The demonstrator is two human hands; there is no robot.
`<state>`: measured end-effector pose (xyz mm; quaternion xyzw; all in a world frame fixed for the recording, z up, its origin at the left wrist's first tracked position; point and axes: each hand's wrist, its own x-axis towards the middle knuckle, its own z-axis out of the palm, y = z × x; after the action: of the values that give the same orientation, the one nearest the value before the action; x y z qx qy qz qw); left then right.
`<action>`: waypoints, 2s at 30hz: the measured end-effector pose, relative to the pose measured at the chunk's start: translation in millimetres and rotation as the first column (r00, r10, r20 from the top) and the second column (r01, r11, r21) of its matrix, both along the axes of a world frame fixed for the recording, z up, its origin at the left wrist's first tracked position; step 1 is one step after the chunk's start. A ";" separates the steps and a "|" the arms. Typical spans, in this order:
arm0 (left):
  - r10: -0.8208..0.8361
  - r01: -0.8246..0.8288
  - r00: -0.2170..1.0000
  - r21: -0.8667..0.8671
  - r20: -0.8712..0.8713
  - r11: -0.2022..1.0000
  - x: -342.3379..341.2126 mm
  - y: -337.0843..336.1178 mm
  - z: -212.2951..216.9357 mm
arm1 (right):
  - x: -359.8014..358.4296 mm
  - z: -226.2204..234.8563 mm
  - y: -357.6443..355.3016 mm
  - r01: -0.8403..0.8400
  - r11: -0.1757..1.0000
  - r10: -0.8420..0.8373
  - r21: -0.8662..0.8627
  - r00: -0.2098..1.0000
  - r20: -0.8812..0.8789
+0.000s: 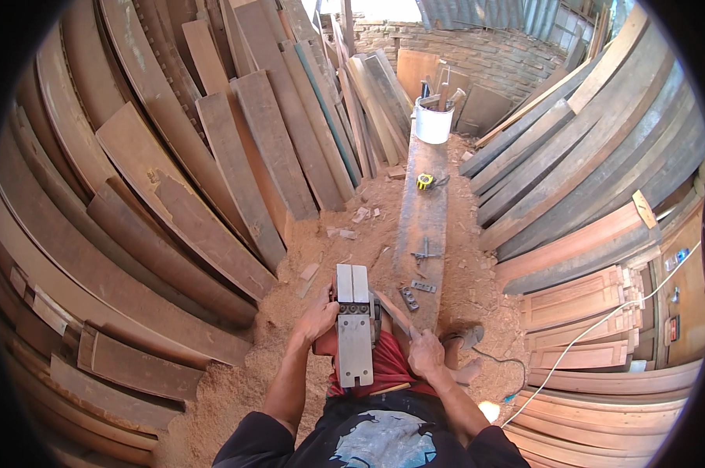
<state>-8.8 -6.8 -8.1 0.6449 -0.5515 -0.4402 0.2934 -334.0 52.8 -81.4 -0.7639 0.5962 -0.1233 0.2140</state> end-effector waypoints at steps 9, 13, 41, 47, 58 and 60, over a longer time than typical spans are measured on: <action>-0.003 0.003 1.000 0.004 -0.017 1.000 8.7 -1.1 -18.1 | -33.7 28.9 -13.1 0.103 0.991 -0.100 0.082 0.994 -0.047; -0.023 0.022 0.999 -0.055 -0.032 0.998 2.2 -2.2 -15.8 | -43.6 86.6 -15.4 0.174 0.979 -0.160 0.107 0.978 -0.131; -0.064 0.060 0.996 -0.067 -0.054 0.996 -2.4 2.0 6.0 | -38.5 195.3 11.7 -0.182 0.962 0.185 0.206 0.983 0.003; -0.105 0.105 0.995 -0.049 0.002 0.993 -1.0 0.2 3.0 | -34.7 198.4 18.3 -0.216 0.966 0.220 0.146 0.975 -0.018; -0.112 0.125 0.985 -0.090 0.132 0.988 -10.4 -4.2 5.4 | -17.3 213.6 17.3 -0.198 0.961 0.233 0.191 0.956 -0.180; -0.106 0.117 0.986 -0.079 0.131 0.990 -11.2 -3.7 10.3 | -17.5 216.1 16.5 -0.201 0.958 0.238 0.204 0.956 -0.172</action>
<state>-20.0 -10.5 2.3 0.6263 -0.6227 -0.3900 0.2604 -351.4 69.4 134.6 -0.8108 0.5342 0.0322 0.2370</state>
